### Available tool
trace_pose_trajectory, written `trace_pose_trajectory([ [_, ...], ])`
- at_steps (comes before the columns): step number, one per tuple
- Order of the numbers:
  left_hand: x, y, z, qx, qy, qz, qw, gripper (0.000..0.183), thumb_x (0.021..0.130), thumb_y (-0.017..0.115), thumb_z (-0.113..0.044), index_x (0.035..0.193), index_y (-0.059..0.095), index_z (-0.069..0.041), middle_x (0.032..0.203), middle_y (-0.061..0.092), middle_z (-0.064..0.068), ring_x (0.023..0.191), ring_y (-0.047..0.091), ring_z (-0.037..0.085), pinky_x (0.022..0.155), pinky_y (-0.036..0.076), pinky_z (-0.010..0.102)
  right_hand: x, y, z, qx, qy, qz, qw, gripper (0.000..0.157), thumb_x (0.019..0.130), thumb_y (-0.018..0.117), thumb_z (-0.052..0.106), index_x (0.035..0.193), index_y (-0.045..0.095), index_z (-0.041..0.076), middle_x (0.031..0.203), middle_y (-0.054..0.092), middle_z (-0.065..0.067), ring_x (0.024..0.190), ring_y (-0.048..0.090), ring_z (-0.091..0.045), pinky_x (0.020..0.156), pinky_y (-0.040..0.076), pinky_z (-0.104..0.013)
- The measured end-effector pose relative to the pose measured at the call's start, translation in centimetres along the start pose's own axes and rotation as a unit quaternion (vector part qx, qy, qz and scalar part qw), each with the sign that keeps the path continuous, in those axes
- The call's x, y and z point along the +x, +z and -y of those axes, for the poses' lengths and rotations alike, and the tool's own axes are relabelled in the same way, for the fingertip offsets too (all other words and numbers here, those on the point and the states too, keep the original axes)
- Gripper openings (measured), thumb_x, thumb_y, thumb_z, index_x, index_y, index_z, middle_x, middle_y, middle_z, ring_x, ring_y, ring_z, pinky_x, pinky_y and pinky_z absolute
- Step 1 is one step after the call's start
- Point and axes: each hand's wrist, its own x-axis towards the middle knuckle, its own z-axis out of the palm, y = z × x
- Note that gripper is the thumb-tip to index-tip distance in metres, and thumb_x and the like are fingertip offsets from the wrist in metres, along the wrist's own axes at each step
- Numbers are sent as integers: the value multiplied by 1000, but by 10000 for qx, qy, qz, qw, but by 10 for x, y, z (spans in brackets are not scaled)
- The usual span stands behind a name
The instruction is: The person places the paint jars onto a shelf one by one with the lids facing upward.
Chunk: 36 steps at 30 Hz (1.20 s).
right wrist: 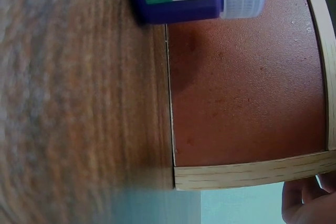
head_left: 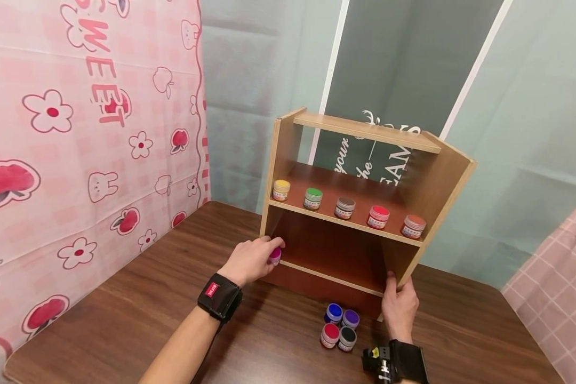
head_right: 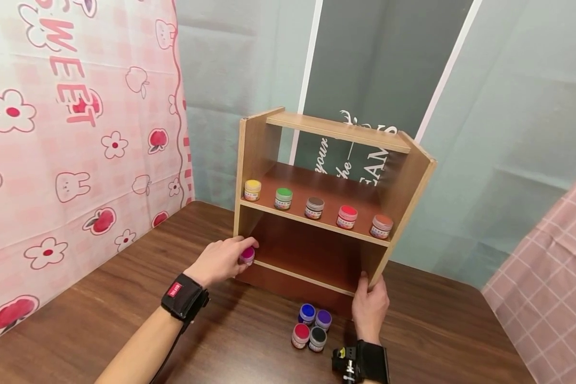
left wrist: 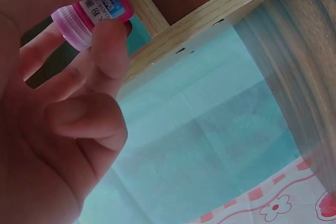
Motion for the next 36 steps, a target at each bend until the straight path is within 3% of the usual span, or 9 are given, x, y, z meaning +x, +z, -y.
trace_pose_trajectory([
  [15,2,9,1,86,142,-711,9973,28,74,68,-13,102,66,-12,88,57,1,59,56,16,50,48,34,-1,0,0,-18,56,40,10000,46,97,42,36,121,51,-2,115,58,-33,105,53,-44,85,40,-60],
  [36,3,14,3,231,217,-1003,9945,29,75,68,-10,103,63,-11,91,56,2,60,59,19,49,49,36,0,1,-2,8,37,33,10000,45,97,42,34,122,51,-3,116,58,-33,104,54,-44,85,41,-60],
])
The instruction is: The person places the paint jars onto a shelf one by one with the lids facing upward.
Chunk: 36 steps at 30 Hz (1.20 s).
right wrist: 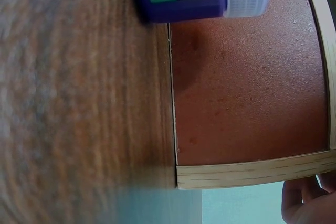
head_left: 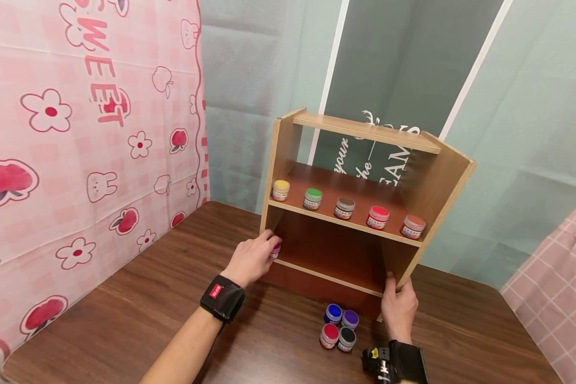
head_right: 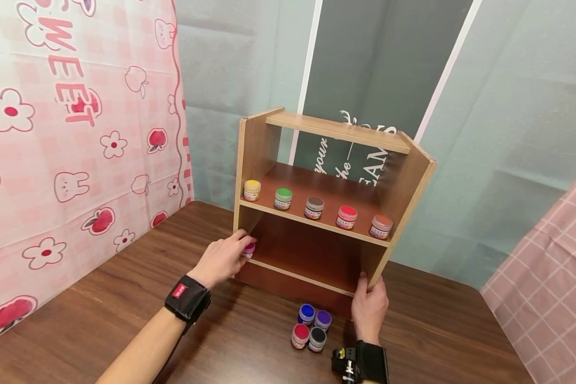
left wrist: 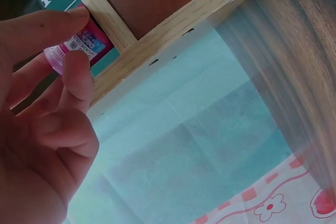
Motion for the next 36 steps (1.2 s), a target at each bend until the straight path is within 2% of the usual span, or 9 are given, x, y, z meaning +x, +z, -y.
trace_pose_trajectory([
  [10,0,4,0,340,28,-112,9994,18,78,65,-9,96,63,-10,93,56,3,58,59,20,47,48,37,-1,-1,0,37,-17,-10,10000,44,97,43,35,119,52,-3,113,59,-32,103,54,-43,84,40,-59],
  [25,0,9,1,650,61,-191,9977,17,78,66,-7,95,64,-10,96,58,2,58,59,18,45,47,34,0,0,-1,-52,-17,-7,10000,44,97,42,35,117,53,-4,110,59,-33,101,54,-44,80,41,-58],
  [36,0,10,2,630,107,-317,9975,13,80,64,-7,93,63,-10,94,57,2,55,57,17,44,46,34,0,0,0,-40,59,62,10000,46,97,41,36,119,52,-3,113,58,-33,102,54,-44,82,41,-59],
])
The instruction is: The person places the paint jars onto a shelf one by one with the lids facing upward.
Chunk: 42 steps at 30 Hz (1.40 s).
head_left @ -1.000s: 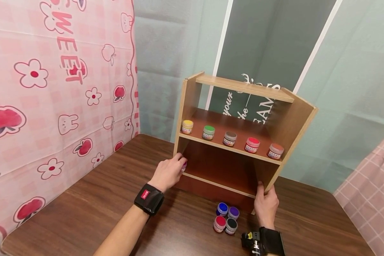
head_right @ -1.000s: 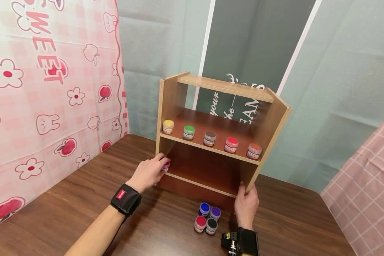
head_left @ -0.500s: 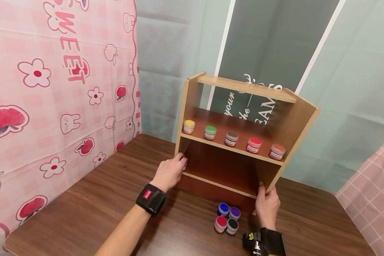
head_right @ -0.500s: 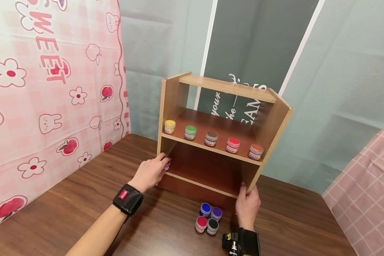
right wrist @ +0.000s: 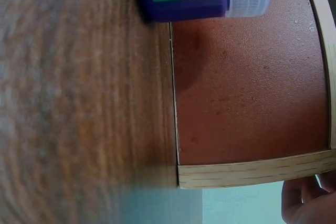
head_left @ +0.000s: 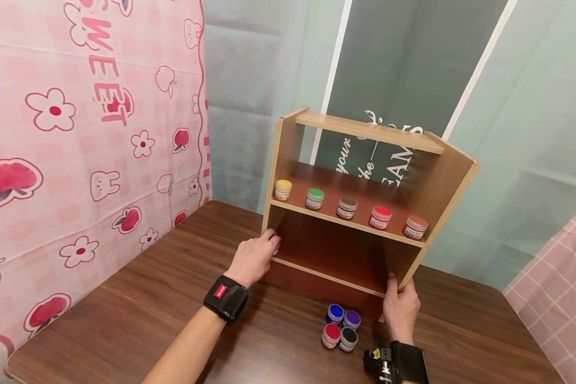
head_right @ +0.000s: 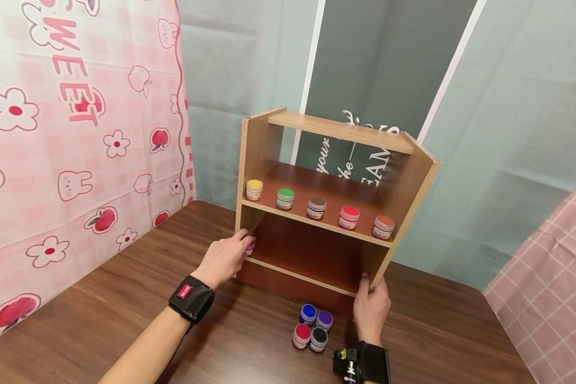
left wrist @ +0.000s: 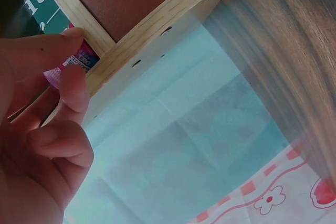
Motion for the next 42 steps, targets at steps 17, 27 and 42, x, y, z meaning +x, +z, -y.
trace_pose_trajectory([
  [17,0,2,2,-73,-64,64,9999,26,73,65,-1,97,63,-12,93,57,0,58,58,17,45,47,34,0,1,0,-6,-26,-61,10000,44,97,42,35,115,53,-4,110,59,-33,100,55,-43,80,41,-57],
  [27,0,1,2,-106,-61,36,9999,24,75,65,-3,98,64,-12,93,58,0,57,58,17,45,47,34,0,0,-1,-12,-79,-54,10000,44,97,42,34,119,52,-3,113,58,-33,103,54,-44,83,40,-59],
  [42,0,-1,1,-240,-76,13,9997,24,77,64,-9,101,63,-12,92,58,0,57,58,17,45,47,34,0,-1,0,-7,-44,-16,10000,45,97,42,35,121,51,-2,114,58,-33,104,53,-45,84,40,-60],
])
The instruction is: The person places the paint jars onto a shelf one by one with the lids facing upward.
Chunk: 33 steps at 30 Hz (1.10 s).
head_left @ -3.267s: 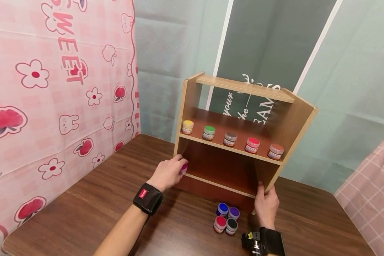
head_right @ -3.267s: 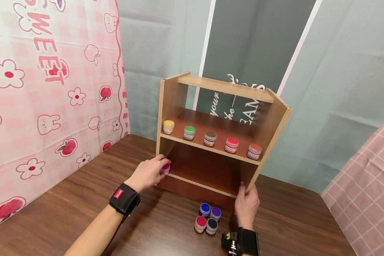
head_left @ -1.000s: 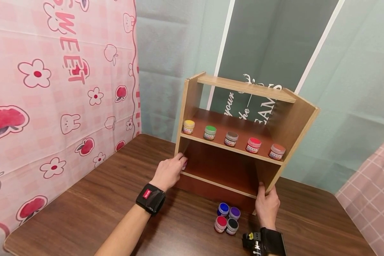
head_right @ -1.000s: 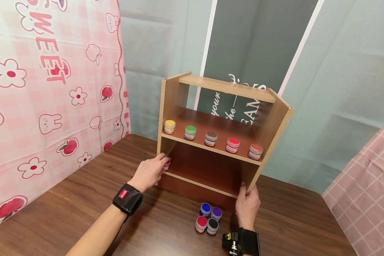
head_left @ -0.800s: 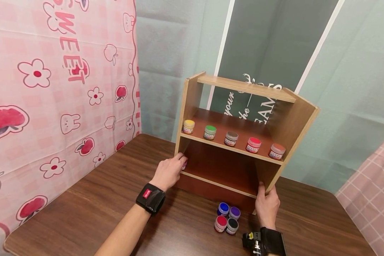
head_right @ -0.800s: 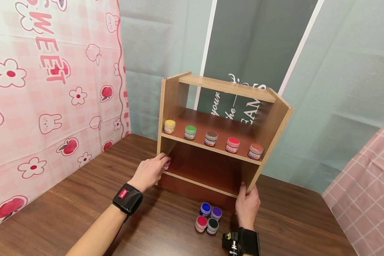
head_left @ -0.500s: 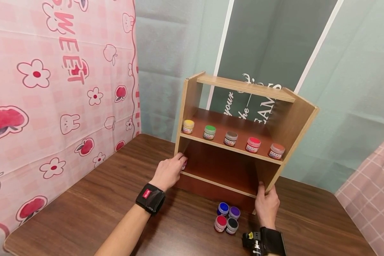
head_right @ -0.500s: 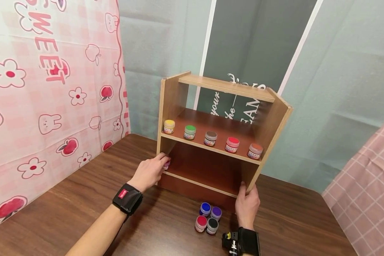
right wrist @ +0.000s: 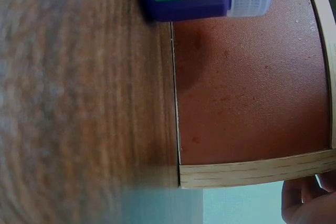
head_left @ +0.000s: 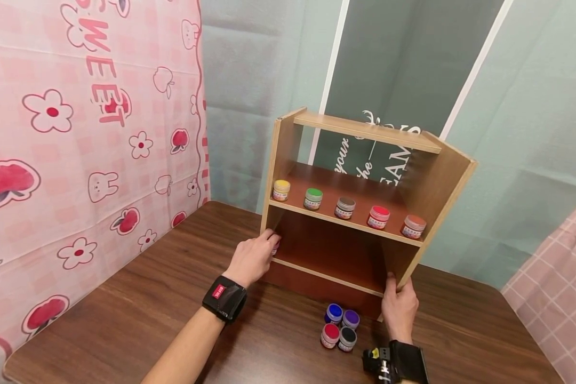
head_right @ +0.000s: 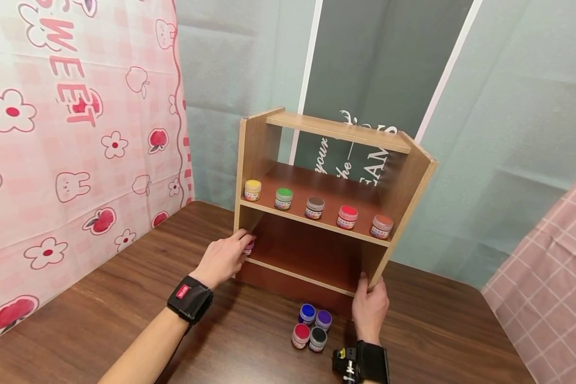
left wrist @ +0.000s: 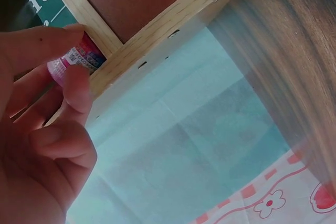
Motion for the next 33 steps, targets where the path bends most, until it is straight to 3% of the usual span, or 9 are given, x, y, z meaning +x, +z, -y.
trace_pose_trajectory([
  [7,1,-3,-2,-60,10,-69,10000,31,75,67,-11,105,63,-10,94,58,2,57,59,18,45,48,35,0,0,1,16,-12,10,10000,45,97,41,35,122,51,-2,115,58,-33,104,54,-45,84,41,-60],
  [12,2,-5,-10,-129,6,12,9999,40,72,70,-14,111,62,-11,104,58,2,56,58,18,45,48,34,0,0,0,-2,-127,-40,9999,44,97,41,34,122,51,-2,113,59,-33,102,55,-45,81,41,-59],
  [19,2,1,-36,-326,463,180,9982,41,72,70,-18,113,62,-15,108,57,0,56,57,13,46,48,31,0,0,-1,13,-111,-2,9999,45,98,41,34,123,51,-2,113,58,-32,102,54,-46,81,41,-59],
  [26,-3,6,-63,-721,797,946,9897,43,77,70,-26,118,61,-17,113,52,0,55,53,10,46,45,24,0,0,-1,-5,-113,-39,9999,44,97,41,34,121,52,-2,111,59,-33,101,54,-46,80,41,-59],
  [30,-6,7,-74,-1422,902,1614,9724,45,79,70,-28,121,60,-19,112,49,-2,55,48,6,49,41,20,0,0,-1,10,-111,-53,9999,44,97,42,35,120,52,-2,110,59,-33,101,54,-46,80,41,-59],
  [33,-8,8,-80,-1830,959,1924,9593,44,80,70,-28,122,60,-20,110,46,-3,56,45,4,49,38,17,0,0,0,7,-104,-60,9999,44,97,42,34,119,52,-2,110,59,-32,101,55,-45,80,41,-58],
])
